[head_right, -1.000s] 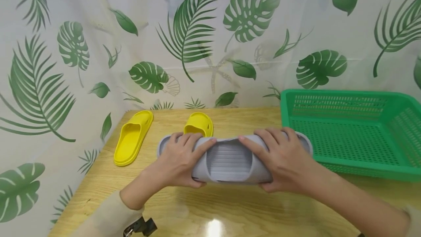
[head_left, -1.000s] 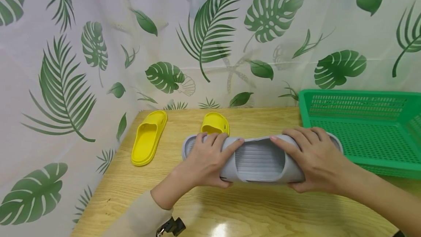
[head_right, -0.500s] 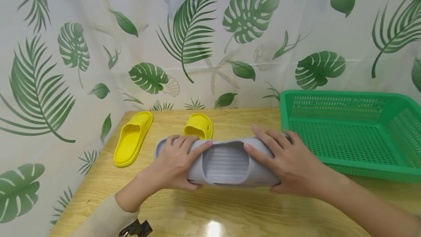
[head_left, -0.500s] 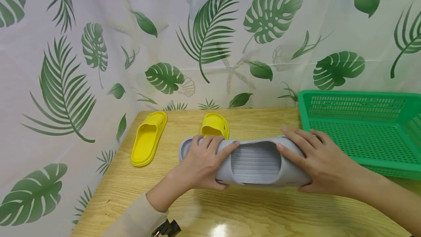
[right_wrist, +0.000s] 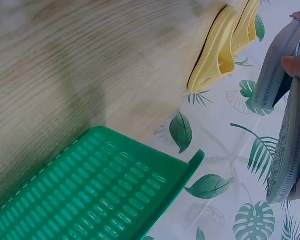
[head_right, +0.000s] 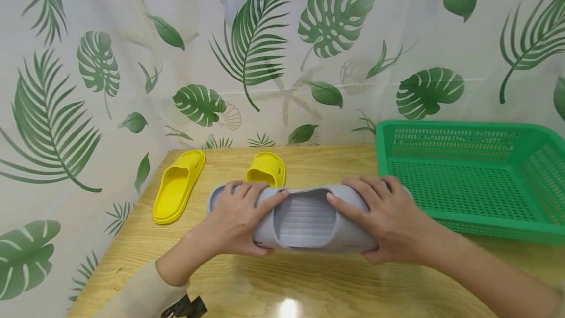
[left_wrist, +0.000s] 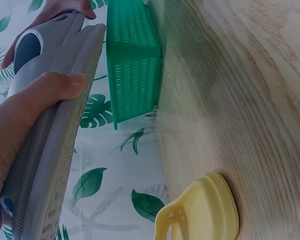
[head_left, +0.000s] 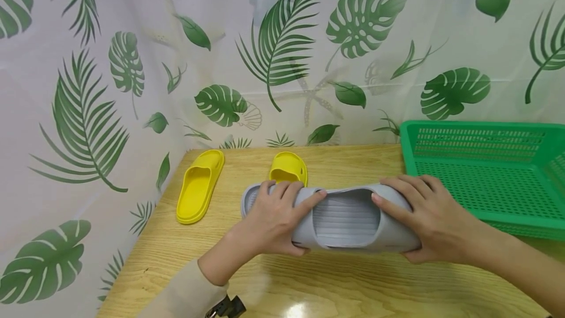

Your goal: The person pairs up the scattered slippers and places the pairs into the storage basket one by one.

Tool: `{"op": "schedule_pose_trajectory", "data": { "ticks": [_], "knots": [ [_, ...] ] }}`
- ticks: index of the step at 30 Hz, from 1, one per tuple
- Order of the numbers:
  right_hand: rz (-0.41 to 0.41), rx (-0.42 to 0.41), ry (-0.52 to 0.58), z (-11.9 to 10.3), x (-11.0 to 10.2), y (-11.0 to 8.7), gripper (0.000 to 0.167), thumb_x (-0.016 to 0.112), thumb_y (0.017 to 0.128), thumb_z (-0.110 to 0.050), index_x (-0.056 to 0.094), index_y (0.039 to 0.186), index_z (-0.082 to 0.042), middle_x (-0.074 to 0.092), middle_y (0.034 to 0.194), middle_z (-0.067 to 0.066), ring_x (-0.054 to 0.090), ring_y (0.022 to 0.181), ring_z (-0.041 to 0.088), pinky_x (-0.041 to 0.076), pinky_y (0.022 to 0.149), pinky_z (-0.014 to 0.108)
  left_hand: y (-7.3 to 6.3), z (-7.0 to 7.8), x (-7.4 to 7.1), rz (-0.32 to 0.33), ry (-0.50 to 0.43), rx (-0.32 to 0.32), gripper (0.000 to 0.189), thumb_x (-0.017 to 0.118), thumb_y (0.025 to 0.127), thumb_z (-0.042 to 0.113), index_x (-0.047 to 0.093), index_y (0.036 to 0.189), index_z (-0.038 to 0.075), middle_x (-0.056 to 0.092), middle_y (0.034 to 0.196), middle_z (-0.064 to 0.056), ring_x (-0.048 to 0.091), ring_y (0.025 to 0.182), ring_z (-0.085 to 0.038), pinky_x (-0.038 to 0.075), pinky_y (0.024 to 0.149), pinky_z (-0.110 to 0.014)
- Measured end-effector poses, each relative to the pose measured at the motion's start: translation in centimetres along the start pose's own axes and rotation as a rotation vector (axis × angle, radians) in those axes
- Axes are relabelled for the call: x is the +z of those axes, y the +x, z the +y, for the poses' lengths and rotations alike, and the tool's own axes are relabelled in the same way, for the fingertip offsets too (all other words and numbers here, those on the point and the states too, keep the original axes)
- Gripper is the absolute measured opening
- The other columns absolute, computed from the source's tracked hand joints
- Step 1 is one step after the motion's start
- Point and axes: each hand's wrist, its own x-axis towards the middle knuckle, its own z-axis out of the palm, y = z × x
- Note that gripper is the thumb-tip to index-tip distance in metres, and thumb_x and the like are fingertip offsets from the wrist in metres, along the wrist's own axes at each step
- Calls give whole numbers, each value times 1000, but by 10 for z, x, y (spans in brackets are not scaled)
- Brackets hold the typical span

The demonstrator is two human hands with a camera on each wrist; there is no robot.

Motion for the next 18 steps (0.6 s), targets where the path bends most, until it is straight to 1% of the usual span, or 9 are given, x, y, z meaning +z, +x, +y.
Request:
{"op": "schedule_pose_trajectory", "data": {
  "ticks": [4, 6, 9, 12, 13, 15, 18],
  "knots": [
    [0, 22, 14, -3, -2, 0, 78, 45, 78, -63, 40, 137, -12, 50, 124, 24, 48, 105, 36, 40, 71, 51, 1, 2, -3, -11, 16, 10, 108, 68, 51, 78, 39, 140, 24, 54, 120, -14, 57, 100, -29, 46, 79, -49],
    [-16, 37, 16, -5, -4, 0, 76, 39, 82, -64, 39, 138, -12, 49, 124, 24, 47, 107, 35, 41, 72, 50, 2, 3, -3, -16, 27, 12, 108, 68, 51, 78, 39, 141, 25, 54, 120, -14, 57, 100, -29, 46, 79, -49],
    [-23, 49, 20, -7, -4, 1, 74, 32, 84, -64, 40, 137, -12, 49, 125, 23, 47, 107, 35, 40, 72, 50, 3, 4, -5, -28, 33, 15, 107, 67, 52, 79, 39, 141, 25, 54, 120, -14, 58, 100, -30, 46, 80, -48],
    [-35, 55, 21, -8, -4, 2, 75, 31, 84, -64, 40, 136, -11, 49, 126, 23, 47, 107, 35, 40, 74, 50, 5, 5, -5, -33, 37, 18, 106, 66, 53, 78, 40, 141, 26, 54, 120, -14, 58, 101, -30, 46, 80, -48],
    [-34, 55, 23, -8, -3, 2, 75, 33, 83, -64, 41, 136, -11, 49, 126, 24, 47, 107, 36, 40, 74, 50, 5, 6, -5, -34, 38, 18, 106, 66, 53, 78, 40, 141, 26, 54, 120, -14, 58, 101, -30, 46, 80, -48],
    [-37, 58, 24, -8, -3, 1, 75, 31, 84, -64, 40, 137, -11, 48, 126, 23, 46, 108, 35, 41, 75, 51, 6, 7, -5, -31, 35, 16, 106, 67, 52, 78, 40, 141, 26, 55, 120, -14, 58, 101, -30, 46, 79, -48],
    [-12, 52, 28, -9, -2, -1, 73, 30, 85, -63, 40, 137, -12, 49, 125, 24, 46, 107, 36, 40, 73, 51, 7, 8, -4, -33, 22, 17, 107, 68, 52, 77, 39, 142, 27, 54, 120, -14, 58, 101, -30, 46, 79, -48]
  ]
}}
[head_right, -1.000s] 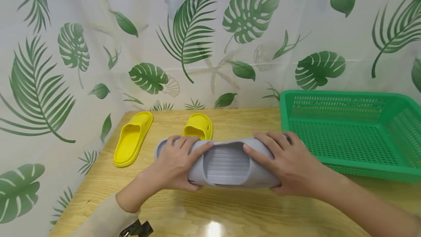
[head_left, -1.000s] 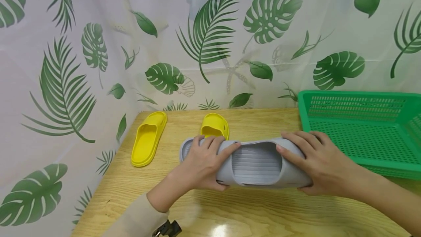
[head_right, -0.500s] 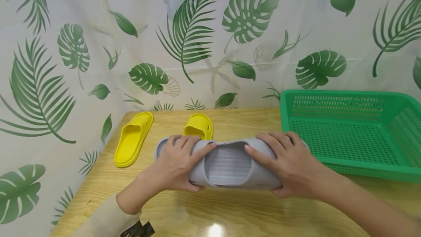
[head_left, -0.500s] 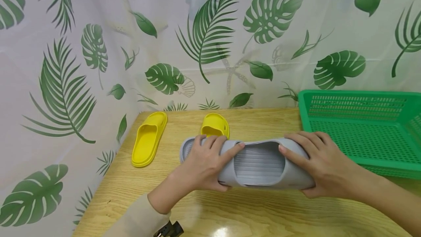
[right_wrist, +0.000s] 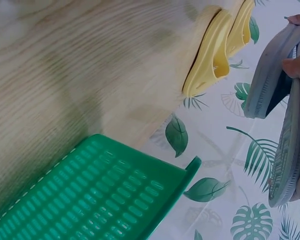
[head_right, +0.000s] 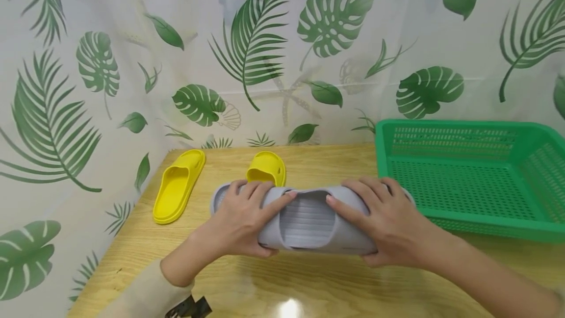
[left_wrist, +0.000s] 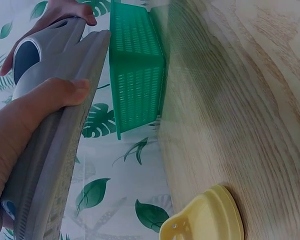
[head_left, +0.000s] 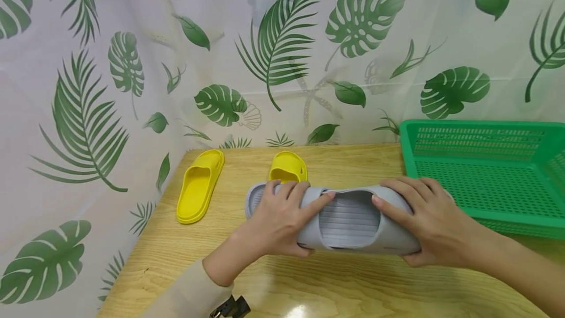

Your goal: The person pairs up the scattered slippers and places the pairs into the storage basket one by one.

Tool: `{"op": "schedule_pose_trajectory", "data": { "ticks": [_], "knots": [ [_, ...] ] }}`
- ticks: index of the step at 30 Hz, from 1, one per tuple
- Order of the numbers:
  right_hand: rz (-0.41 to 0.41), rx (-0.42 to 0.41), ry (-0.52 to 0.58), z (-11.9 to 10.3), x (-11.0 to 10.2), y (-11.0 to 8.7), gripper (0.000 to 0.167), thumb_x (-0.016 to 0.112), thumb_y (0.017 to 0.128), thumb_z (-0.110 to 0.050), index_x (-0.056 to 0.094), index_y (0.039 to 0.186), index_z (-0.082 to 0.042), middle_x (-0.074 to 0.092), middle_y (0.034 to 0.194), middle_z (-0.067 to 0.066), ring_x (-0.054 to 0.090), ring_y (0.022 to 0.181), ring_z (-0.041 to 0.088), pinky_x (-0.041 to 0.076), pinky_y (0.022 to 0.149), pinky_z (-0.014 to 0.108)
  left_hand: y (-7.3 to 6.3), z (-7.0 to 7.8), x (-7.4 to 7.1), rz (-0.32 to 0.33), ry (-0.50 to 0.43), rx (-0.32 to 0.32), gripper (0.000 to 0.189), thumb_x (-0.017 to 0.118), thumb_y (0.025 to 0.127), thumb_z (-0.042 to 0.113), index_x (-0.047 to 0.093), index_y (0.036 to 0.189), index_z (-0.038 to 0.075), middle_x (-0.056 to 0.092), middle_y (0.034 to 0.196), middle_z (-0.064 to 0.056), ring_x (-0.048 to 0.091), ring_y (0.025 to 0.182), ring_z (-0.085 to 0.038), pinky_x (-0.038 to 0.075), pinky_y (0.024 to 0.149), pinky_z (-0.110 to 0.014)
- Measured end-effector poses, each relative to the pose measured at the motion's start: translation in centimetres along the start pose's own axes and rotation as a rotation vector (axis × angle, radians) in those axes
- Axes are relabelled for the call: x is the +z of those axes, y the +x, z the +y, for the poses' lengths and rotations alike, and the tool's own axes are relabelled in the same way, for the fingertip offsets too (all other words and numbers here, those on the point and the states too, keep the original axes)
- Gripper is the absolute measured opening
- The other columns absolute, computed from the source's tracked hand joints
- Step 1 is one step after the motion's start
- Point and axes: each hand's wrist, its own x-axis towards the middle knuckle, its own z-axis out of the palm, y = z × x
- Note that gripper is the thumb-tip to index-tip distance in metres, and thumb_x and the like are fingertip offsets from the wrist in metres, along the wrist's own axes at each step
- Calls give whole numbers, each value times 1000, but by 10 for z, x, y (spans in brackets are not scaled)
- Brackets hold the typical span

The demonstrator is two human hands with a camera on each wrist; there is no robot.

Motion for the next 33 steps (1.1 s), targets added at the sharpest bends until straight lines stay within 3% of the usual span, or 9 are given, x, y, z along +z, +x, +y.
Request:
{"op": "schedule_pose_trajectory", "data": {
  "ticks": [4, 8, 14, 23, 26, 33],
  "knots": [
    [41, -13, -1, 0, -1, -4, 72, 30, 85, -61, 41, 138, -14, 50, 123, 24, 47, 105, 36, 39, 71, 50, 1, 1, 1, -15, -33, 8, 107, 68, 54, 77, 38, 144, 27, 53, 123, -14, 57, 103, -30, 46, 82, -49],
    [42, -13, -3, 1, -1, -8, 73, 31, 84, -62, 40, 138, -14, 50, 123, 24, 47, 105, 35, 39, 71, 50, 1, -1, 2, -60, -80, 26, 107, 65, 58, 79, 34, 147, 27, 46, 135, -15, 52, 115, -29, 44, 87, -52],
    [59, -15, 8, 1, -3, -10, 72, 30, 84, -60, 40, 138, -13, 50, 123, 24, 46, 106, 36, 35, 75, 49, -12, -12, -3, -90, -110, 65, 110, 57, 60, 86, 30, 149, 28, 35, 147, -14, 40, 130, -31, 37, 96, -58],
    [99, -30, 33, 1, -8, -10, 68, 32, 83, -55, 43, 134, -12, 51, 120, 25, 46, 105, 34, 31, 79, 46, -38, -35, -7, -31, -131, 168, 105, 44, 63, 90, 36, 146, 25, 32, 149, -16, 40, 131, -33, 44, 91, -46],
    [99, -30, 43, 1, -9, -10, 69, 33, 82, -56, 42, 135, -12, 51, 120, 24, 46, 105, 32, 30, 80, 44, -40, -38, -7, 4, -116, 204, 101, 34, 67, 91, 38, 145, 26, 35, 148, -17, 44, 128, -33, 44, 93, -44],
    [103, -41, 67, 1, -12, -9, 68, 35, 84, -58, 44, 134, -13, 51, 121, 25, 45, 106, 33, 29, 82, 44, -37, -38, -6, 63, -43, 277, 97, 29, 68, 92, 41, 142, 30, 43, 141, -17, 50, 122, -32, 48, 87, -42]
  ]
}}
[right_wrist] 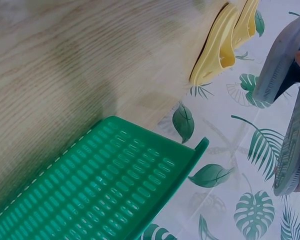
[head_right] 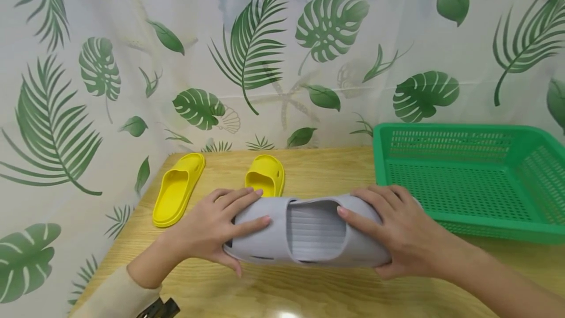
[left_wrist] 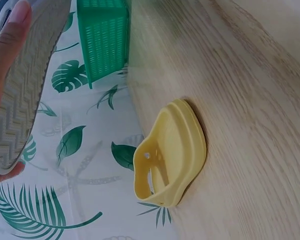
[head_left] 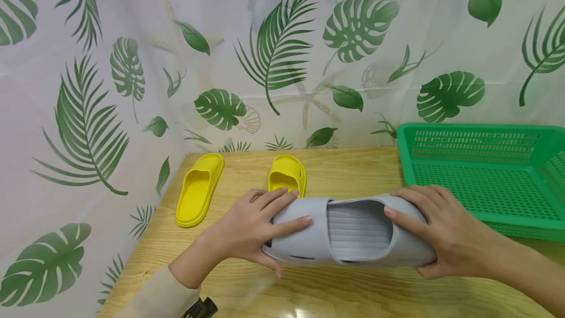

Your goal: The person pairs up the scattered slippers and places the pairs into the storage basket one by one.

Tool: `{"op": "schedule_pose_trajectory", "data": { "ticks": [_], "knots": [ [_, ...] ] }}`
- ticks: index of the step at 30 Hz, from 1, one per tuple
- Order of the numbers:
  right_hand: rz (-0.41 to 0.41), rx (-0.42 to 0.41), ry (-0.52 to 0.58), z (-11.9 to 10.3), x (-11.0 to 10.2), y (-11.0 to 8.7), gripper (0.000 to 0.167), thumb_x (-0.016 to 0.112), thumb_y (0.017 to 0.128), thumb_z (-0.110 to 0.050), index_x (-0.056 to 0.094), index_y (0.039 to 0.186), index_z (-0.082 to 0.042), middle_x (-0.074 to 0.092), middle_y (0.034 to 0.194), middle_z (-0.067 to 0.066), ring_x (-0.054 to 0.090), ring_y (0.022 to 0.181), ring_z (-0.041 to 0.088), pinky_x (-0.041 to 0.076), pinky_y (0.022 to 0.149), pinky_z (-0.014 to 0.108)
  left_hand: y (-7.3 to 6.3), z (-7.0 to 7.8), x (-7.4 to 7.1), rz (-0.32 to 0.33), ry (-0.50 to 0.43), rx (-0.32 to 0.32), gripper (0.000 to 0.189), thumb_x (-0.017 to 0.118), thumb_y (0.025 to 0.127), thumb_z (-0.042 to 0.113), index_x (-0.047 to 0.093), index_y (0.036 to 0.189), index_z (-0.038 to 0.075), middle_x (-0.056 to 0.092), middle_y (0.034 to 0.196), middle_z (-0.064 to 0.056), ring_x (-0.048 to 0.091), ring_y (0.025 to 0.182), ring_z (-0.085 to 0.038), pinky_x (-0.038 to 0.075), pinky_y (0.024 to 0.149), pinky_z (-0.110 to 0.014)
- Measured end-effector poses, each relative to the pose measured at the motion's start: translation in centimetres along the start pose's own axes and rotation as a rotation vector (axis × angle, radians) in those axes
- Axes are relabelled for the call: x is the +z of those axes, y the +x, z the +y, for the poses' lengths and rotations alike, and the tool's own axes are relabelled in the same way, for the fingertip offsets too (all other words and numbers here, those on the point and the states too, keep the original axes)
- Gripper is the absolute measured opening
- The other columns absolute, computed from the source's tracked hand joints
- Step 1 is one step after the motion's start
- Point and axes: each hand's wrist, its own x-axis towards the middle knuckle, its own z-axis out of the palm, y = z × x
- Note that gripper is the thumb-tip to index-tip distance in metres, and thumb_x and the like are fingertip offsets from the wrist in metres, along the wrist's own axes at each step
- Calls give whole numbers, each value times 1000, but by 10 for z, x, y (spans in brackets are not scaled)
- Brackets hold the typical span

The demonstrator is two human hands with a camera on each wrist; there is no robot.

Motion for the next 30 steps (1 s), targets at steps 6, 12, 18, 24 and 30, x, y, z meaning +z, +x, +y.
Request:
{"op": "schedule_pose_trajectory", "data": {
  "ticks": [6, 12, 18, 24, 30],
  "knots": [
    [-9, 2, 0, -2, 0, -1, 68, 34, 84, -59, 45, 134, -14, 51, 121, 24, 44, 106, 32, 29, 82, 44, 0, 2, 5, 39, -29, 24, 89, 35, 73, 87, 40, 141, 30, 44, 140, -19, 51, 118, -32, 49, 76, -42],
    [-19, 5, -6, -3, 2, -1, 67, 33, 85, -60, 48, 133, -16, 51, 121, 23, 45, 106, 33, 29, 81, 45, 2, 3, 9, 98, -11, 35, 80, 37, 77, 82, 43, 139, 31, 49, 135, -17, 54, 111, -29, 48, 72, -42],
    [-5, -4, 0, -4, 4, 1, 67, 34, 85, -59, 48, 134, -16, 51, 120, 23, 46, 105, 34, 29, 80, 46, 3, 5, 12, 141, -7, 39, 74, 40, 78, 79, 50, 134, 31, 51, 132, -16, 55, 109, -28, 47, 70, -42],
    [8, 1, 15, -8, 6, 6, 66, 35, 85, -59, 49, 132, -16, 52, 120, 24, 46, 104, 34, 29, 81, 44, 6, 7, 15, 166, -17, 41, 73, 42, 77, 78, 54, 131, 30, 52, 131, -17, 56, 107, -28, 46, 70, -42],
    [-29, 25, 17, -11, 7, 9, 64, 34, 85, -59, 50, 131, -17, 52, 121, 21, 46, 105, 30, 31, 79, 43, 9, 10, 15, 128, -34, 23, 75, 40, 78, 78, 52, 134, 29, 50, 132, -18, 55, 108, -29, 47, 70, -41]
  ]
}}
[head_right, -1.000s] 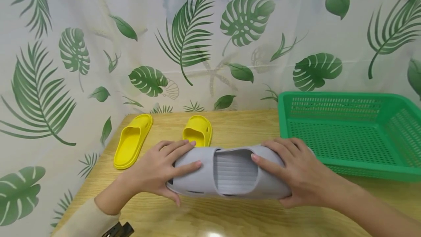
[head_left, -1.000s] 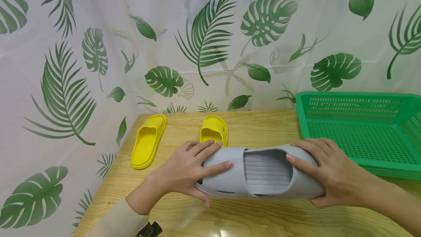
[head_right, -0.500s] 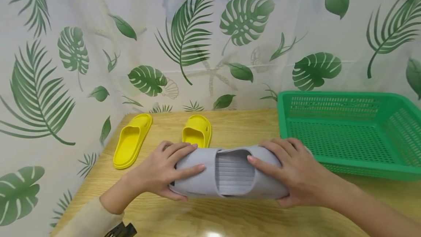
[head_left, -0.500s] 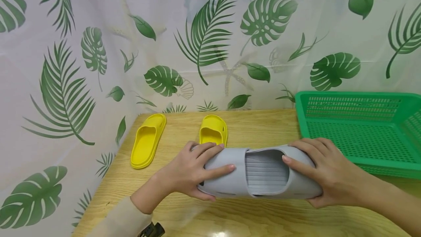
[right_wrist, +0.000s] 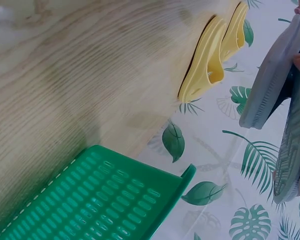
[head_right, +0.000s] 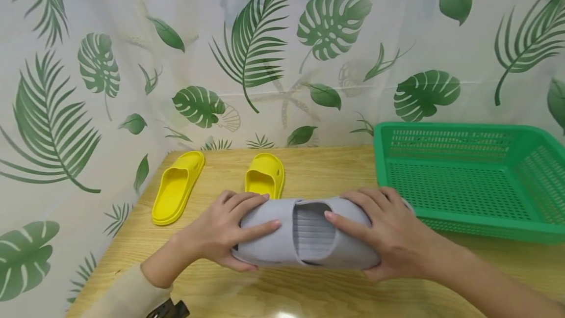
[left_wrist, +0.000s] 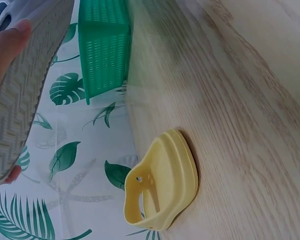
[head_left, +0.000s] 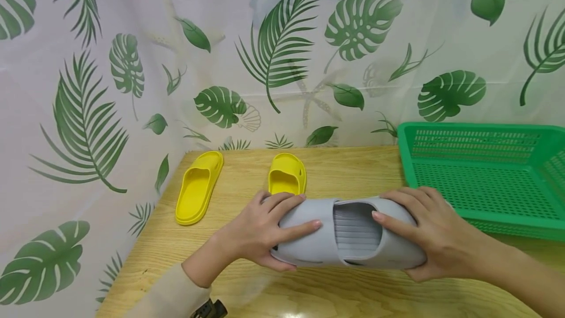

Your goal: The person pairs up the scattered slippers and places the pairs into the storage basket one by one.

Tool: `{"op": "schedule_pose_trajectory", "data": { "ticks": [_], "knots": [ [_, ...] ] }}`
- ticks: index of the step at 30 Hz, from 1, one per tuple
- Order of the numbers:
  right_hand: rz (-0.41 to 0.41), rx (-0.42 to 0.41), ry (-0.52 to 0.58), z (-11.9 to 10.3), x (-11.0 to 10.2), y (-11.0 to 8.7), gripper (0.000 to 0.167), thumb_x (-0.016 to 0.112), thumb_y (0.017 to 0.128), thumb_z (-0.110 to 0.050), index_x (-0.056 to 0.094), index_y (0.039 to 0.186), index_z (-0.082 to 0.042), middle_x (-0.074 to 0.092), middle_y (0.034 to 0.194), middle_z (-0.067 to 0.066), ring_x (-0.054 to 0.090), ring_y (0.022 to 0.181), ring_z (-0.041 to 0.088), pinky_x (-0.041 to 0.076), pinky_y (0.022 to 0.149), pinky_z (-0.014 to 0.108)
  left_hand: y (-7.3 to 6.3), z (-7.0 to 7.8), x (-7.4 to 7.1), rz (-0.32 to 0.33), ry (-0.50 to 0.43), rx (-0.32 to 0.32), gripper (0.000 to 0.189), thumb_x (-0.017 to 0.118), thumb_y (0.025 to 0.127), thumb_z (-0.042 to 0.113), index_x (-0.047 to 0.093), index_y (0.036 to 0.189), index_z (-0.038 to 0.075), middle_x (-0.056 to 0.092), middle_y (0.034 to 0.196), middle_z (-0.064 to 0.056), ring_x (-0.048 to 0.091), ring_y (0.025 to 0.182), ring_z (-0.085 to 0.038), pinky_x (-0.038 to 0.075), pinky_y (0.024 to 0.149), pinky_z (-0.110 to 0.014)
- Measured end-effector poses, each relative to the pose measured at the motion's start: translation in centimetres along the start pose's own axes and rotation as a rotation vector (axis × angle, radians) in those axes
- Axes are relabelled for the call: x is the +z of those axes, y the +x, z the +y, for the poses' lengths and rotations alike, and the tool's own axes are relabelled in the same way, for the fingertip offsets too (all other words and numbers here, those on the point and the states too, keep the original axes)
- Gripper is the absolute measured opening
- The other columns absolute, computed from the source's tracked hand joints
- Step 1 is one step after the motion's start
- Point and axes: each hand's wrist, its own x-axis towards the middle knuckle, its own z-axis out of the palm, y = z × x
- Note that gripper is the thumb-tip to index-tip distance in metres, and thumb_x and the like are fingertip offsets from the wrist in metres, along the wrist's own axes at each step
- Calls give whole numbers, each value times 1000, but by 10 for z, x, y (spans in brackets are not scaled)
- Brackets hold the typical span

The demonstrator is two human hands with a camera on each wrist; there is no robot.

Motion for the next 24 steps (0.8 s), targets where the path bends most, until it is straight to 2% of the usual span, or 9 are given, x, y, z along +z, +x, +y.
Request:
{"op": "schedule_pose_trajectory", "data": {
  "ticks": [4, 7, 13, 15, 17, 19, 21, 23, 24],
  "knots": [
    [-22, 3, -6, 0, 0, 0, 64, 32, 85, -61, 50, 130, -19, 51, 122, 20, 46, 106, 29, 31, 78, 43, 0, 1, 0, -58, -25, -17, 79, 40, 77, 79, 45, 138, 29, 46, 135, -19, 54, 110, -29, 48, 74, -41],
    [-17, -6, -8, 0, 0, 0, 64, 35, 85, -61, 51, 130, -18, 52, 122, 20, 47, 106, 30, 32, 77, 43, 0, 1, 0, -76, -41, -21, 79, 43, 76, 78, 43, 139, 30, 45, 136, -19, 54, 111, -29, 48, 78, -41],
    [-66, -21, -49, -4, -5, 3, 66, 36, 85, -64, 52, 130, -20, 51, 124, 20, 49, 105, 32, 39, 74, 48, -3, 3, 0, -12, -48, -14, 75, 52, 73, 72, 44, 137, 32, 48, 132, -19, 54, 110, -29, 46, 76, -41],
    [-97, -16, -58, -6, -8, 4, 67, 34, 86, -66, 51, 131, -20, 50, 126, 21, 48, 106, 32, 39, 77, 48, -4, 4, -1, 13, -42, -13, 75, 53, 72, 71, 44, 137, 32, 49, 131, -19, 54, 110, -29, 46, 75, -42],
    [-95, -23, -47, -7, -11, 5, 69, 38, 86, -68, 50, 131, -17, 50, 128, 22, 48, 107, 34, 36, 82, 48, -5, 4, -2, 28, -42, -11, 74, 54, 73, 69, 44, 136, 32, 50, 130, -19, 54, 110, -29, 46, 75, -43],
    [-101, -24, -34, -9, -13, 5, 76, 51, 80, -70, 49, 132, -15, 48, 129, 23, 46, 110, 35, 33, 88, 47, -5, 5, -4, 42, -37, -5, 73, 53, 73, 69, 47, 135, 32, 51, 130, -19, 54, 109, -29, 46, 75, -43],
    [-101, -27, -32, -10, -14, 5, 91, 65, 67, -73, 47, 133, -14, 48, 130, 24, 45, 112, 36, 30, 90, 48, -6, 5, -5, 54, -40, 1, 71, 53, 73, 69, 50, 133, 31, 51, 129, -19, 54, 109, -29, 45, 75, -43],
    [-107, -29, -52, -10, -15, 4, 105, 71, 54, -77, 47, 134, -14, 47, 131, 24, 45, 112, 35, 33, 88, 49, -6, 5, -6, 69, -38, 7, 71, 54, 72, 69, 53, 132, 30, 52, 129, -19, 54, 109, -29, 45, 75, -43],
    [-109, -30, -63, -10, -15, 4, 106, 72, 52, -77, 47, 135, -15, 47, 132, 23, 46, 112, 34, 35, 85, 49, -6, 5, -7, 76, -32, 11, 71, 53, 72, 69, 53, 131, 30, 52, 129, -19, 55, 109, -29, 45, 74, -43]
  ]
}}
